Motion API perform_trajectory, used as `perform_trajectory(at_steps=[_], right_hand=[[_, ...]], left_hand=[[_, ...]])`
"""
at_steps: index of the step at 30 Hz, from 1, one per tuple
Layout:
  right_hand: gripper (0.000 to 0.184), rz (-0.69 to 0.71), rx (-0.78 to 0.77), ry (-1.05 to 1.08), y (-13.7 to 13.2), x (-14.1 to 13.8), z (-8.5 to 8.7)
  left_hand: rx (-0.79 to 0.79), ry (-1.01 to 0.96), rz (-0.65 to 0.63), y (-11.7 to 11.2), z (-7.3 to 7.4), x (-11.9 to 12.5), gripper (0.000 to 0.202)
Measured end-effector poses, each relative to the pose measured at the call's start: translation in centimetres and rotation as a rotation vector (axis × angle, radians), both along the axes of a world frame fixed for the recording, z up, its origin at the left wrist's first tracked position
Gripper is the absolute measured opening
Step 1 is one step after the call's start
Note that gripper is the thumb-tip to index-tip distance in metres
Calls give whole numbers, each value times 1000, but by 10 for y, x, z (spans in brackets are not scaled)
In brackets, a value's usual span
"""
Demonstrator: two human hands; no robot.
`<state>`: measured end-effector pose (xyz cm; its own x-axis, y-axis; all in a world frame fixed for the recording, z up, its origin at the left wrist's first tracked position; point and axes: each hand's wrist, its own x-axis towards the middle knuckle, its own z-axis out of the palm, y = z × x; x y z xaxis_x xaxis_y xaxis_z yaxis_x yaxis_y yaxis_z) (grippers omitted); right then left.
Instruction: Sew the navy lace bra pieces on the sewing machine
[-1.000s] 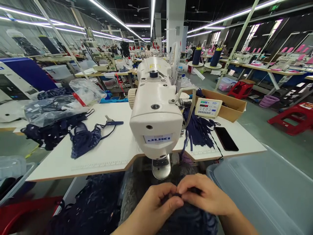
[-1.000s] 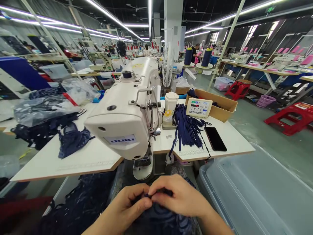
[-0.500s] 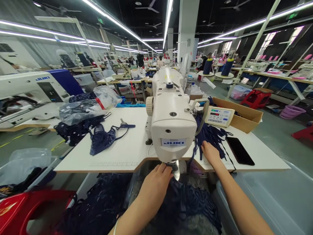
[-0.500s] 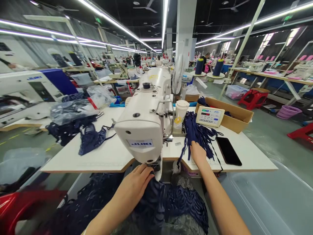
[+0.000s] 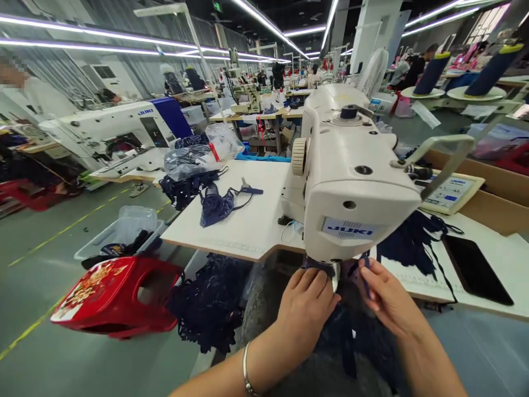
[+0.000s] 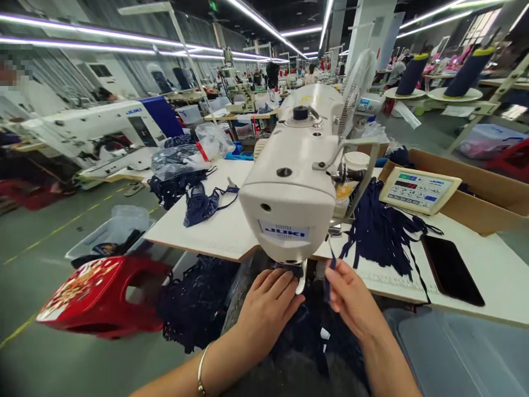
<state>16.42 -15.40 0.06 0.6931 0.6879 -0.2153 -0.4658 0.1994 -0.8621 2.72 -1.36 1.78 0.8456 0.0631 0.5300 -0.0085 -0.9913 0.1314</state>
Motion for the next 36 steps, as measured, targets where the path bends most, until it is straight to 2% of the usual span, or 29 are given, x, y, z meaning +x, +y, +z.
perform_trajectory(at_steps=[2,7,10,14,16,18,22,26,36], right_hand=[[35,44,-18,-98,13,-9,2],[29,18,-113,-415,24,-8,-5],[24,-47,-221,-588,23,-8,-9],[20,-114,-294,-685,23,-10,-6],[17,-123,-295,-718,24,-12,-5],[16,-123,-289,-730,28,-14,-3],[21,-123,-247,-646,35,-20,-2],[24,-164,-219,-568,40,-24,-1],[22,-188,-243,-565,41,-28,-6]], left_hand=[[-42,-20,-96,4,2,-2,19],[-208,-51,-271,26,3,-5,20],[-367,-47,-296,35,-1,-5,19],[-505,-88,-276,39,-5,-5,16],[-474,-84,-280,38,-4,-5,17],[-375,-53,-287,37,-2,-6,19],[-220,5,-280,35,5,-6,20],[-209,15,-293,37,7,-6,19],[-148,-10,-304,39,2,-6,22]])
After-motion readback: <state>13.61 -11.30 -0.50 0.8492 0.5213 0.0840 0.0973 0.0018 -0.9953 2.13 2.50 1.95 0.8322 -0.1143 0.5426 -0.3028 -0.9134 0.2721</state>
